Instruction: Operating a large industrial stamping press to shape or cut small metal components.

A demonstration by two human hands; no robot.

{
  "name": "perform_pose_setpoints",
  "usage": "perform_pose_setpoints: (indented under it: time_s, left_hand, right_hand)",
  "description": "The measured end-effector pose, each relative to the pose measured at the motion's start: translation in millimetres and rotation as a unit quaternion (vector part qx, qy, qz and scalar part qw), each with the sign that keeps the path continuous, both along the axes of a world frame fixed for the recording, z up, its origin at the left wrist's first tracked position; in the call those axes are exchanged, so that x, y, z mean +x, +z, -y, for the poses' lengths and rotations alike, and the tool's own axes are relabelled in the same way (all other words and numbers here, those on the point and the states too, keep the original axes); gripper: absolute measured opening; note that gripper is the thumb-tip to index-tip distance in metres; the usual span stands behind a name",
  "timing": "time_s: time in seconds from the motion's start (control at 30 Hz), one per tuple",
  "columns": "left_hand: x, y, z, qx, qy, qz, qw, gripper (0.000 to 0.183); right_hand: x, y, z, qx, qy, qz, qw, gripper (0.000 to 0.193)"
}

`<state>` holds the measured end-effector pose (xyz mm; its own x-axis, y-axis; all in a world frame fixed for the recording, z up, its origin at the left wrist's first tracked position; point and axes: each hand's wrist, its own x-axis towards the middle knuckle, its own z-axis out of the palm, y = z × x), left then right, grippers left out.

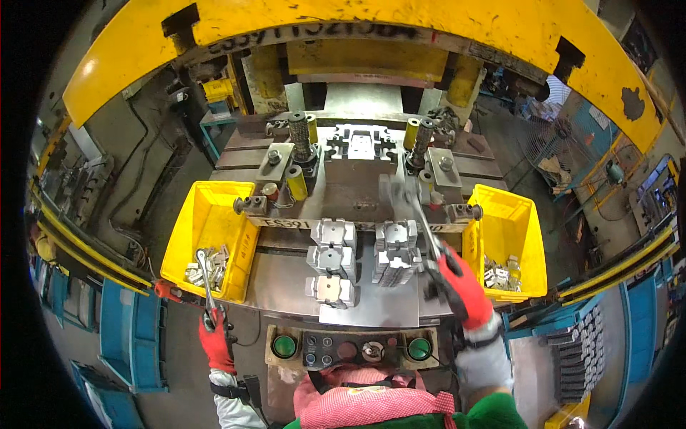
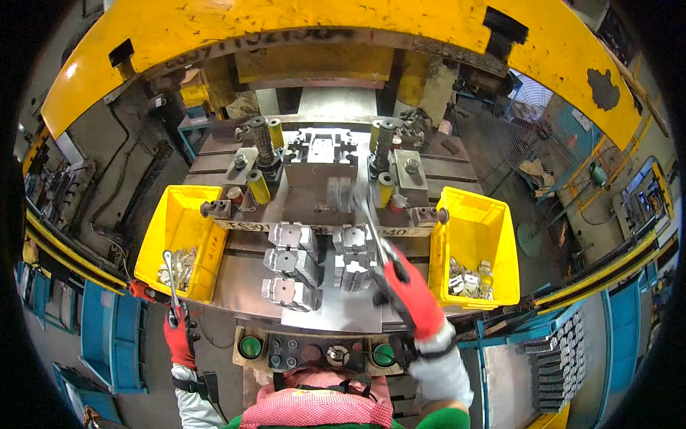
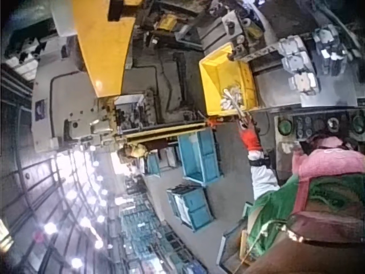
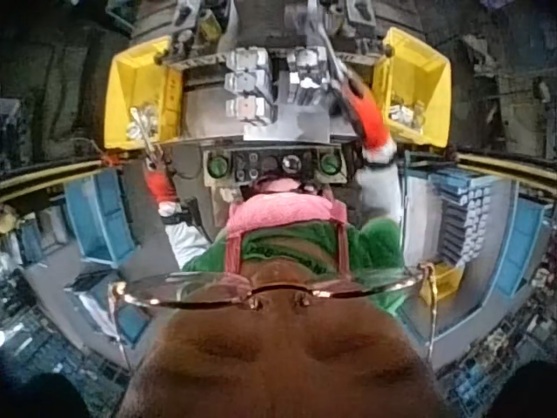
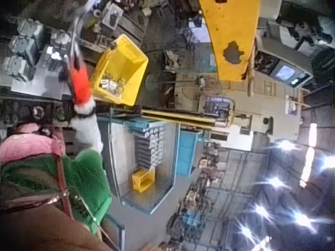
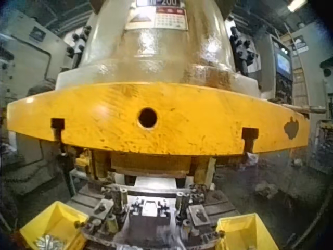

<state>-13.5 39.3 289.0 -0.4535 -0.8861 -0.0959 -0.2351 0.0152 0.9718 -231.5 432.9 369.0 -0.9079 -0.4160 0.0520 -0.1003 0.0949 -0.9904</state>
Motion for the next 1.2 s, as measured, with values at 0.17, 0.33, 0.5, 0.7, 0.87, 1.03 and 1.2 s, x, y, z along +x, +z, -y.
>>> perform_pose_setpoints:
  time_s: [0.17,0.33,0.5,0.7,0.87,1.03,1.2]
  left_hand:
    - [-6.7,0.0,-4.9,-0.052,-0.012,-0.018,0.998,0.019]
    - [16.9,-26.4,2.0,0.008,0.022,-0.018,1.000,0.018]
    - [42.0,-51.8,1.1,0.063,0.113,0.023,0.991,0.024]
    - [48.4,-92.8,3.2,0.105,0.149,-0.023,0.983,0.033]
    - [74.0,-152.3,-9.5,0.109,0.200,0.001,0.974,0.032]
    - [92.0,-231.0,-23.3,0.194,0.102,0.127,0.967,0.047]
    - [74.1,-266.7,-18.3,0.288,0.011,0.251,0.924,0.073]
  right_hand:
    - [-139.6,-4.6,95.6,0.009,-0.021,-0.027,0.999,0.026]
    - [-198.2,-32.8,139.0,0.173,-0.044,-0.067,0.982,0.031]
    - [-210.1,-43.6,142.5,0.240,-0.061,-0.099,0.964,0.036]
    - [-175.4,-9.5,92.8,-0.004,-0.016,-0.010,1.000,0.036]
    - [-44.2,-52.3,-34.9,-0.146,-0.361,-0.067,0.919,0.040]
    - [90.7,-161.2,-140.7,-0.084,-0.638,0.076,0.762,0.063]
    - [147.4,-312.2,-165.7,0.148,-0.492,0.298,0.804,0.061]
